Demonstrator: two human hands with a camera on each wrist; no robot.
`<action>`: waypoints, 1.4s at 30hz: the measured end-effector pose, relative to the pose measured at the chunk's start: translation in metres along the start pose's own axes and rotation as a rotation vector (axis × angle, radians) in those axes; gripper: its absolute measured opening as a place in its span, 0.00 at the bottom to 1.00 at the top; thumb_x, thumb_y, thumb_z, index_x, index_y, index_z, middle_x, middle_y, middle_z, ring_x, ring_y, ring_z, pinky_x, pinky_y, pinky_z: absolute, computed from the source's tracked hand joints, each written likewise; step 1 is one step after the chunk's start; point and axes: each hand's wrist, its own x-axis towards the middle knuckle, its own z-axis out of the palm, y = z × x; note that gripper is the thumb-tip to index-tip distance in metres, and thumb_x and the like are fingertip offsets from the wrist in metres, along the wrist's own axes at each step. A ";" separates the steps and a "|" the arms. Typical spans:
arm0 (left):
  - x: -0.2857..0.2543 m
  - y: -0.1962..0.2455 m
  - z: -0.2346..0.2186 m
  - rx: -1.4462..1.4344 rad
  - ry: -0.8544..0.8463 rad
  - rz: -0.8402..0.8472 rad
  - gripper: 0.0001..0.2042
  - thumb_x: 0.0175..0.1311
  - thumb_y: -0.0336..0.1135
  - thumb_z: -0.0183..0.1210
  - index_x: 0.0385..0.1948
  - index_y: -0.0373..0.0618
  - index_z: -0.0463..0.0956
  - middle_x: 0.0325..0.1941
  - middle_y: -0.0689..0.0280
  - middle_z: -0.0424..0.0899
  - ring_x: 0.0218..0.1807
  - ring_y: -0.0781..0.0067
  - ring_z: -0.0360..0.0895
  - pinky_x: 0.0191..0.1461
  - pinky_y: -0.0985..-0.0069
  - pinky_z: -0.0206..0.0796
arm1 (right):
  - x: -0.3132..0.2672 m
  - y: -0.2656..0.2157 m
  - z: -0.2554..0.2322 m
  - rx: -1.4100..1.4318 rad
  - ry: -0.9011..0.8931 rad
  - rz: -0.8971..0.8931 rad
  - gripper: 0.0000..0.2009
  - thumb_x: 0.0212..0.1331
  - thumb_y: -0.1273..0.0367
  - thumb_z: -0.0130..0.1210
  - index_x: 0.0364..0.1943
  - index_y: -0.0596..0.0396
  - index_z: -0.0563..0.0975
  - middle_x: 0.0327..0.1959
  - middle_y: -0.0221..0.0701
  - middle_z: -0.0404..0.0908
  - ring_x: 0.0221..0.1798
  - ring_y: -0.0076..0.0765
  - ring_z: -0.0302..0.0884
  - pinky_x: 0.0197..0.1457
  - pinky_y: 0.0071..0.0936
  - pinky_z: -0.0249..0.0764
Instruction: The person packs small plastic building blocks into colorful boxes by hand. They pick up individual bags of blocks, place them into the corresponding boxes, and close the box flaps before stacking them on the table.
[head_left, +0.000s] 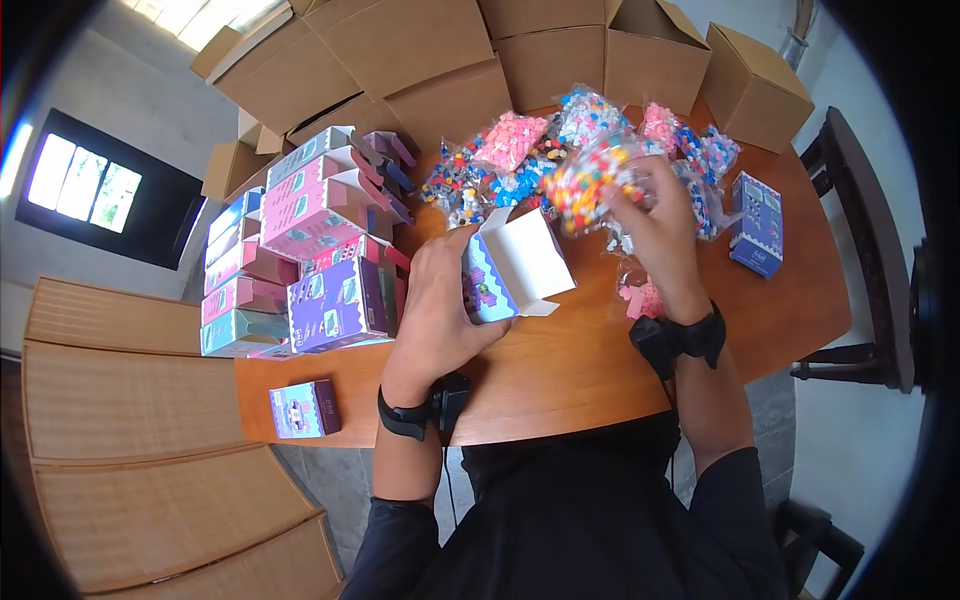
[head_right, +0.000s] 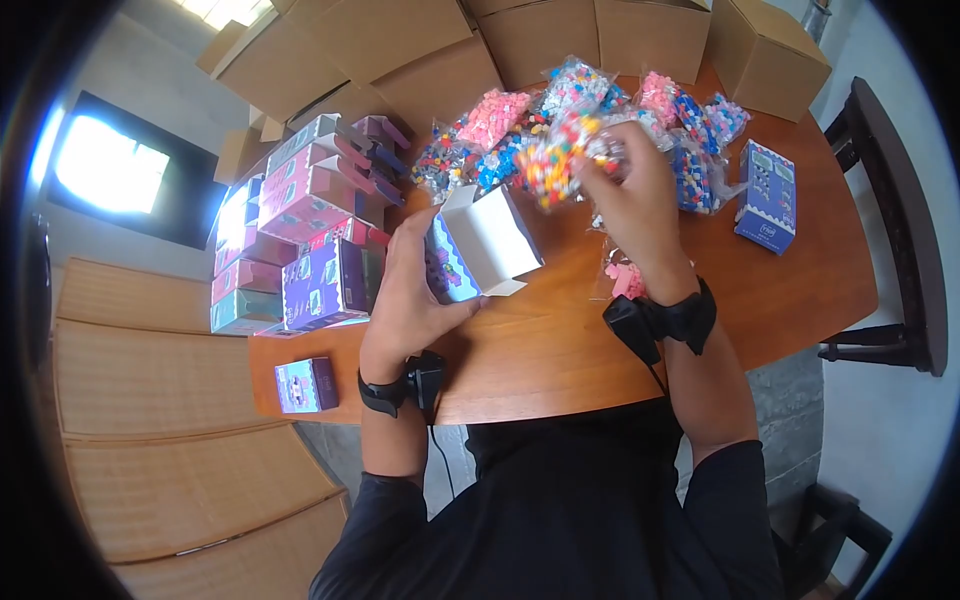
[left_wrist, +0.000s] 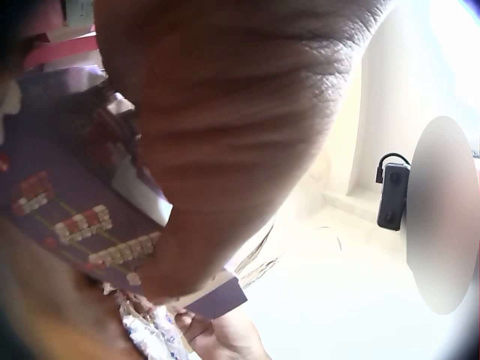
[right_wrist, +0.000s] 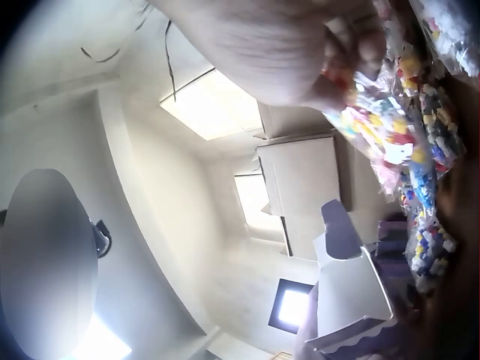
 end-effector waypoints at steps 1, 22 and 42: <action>0.000 0.001 0.001 -0.010 0.002 -0.024 0.44 0.33 0.34 0.73 0.59 0.37 0.59 0.53 0.50 0.68 0.56 0.47 0.65 0.62 0.61 0.56 | -0.001 -0.008 0.000 0.117 0.047 0.007 0.13 0.56 0.71 0.60 0.41 0.59 0.70 0.34 0.35 0.78 0.30 0.25 0.79 0.28 0.20 0.73; 0.000 0.015 0.014 -0.052 0.093 -0.179 0.44 0.36 0.37 0.74 0.57 0.32 0.58 0.52 0.49 0.69 0.55 0.50 0.69 0.59 0.64 0.62 | -0.040 -0.039 0.023 0.329 -0.055 -0.199 0.13 0.60 0.76 0.53 0.47 0.62 0.67 0.42 0.37 0.76 0.38 0.26 0.79 0.40 0.22 0.77; 0.000 0.011 0.022 -0.121 0.215 -0.178 0.42 0.38 0.34 0.74 0.57 0.35 0.57 0.51 0.51 0.68 0.55 0.54 0.69 0.59 0.65 0.61 | -0.037 -0.046 0.019 0.134 -0.255 -0.207 0.24 0.58 0.77 0.55 0.59 0.63 0.64 0.44 0.42 0.80 0.45 0.26 0.78 0.46 0.20 0.74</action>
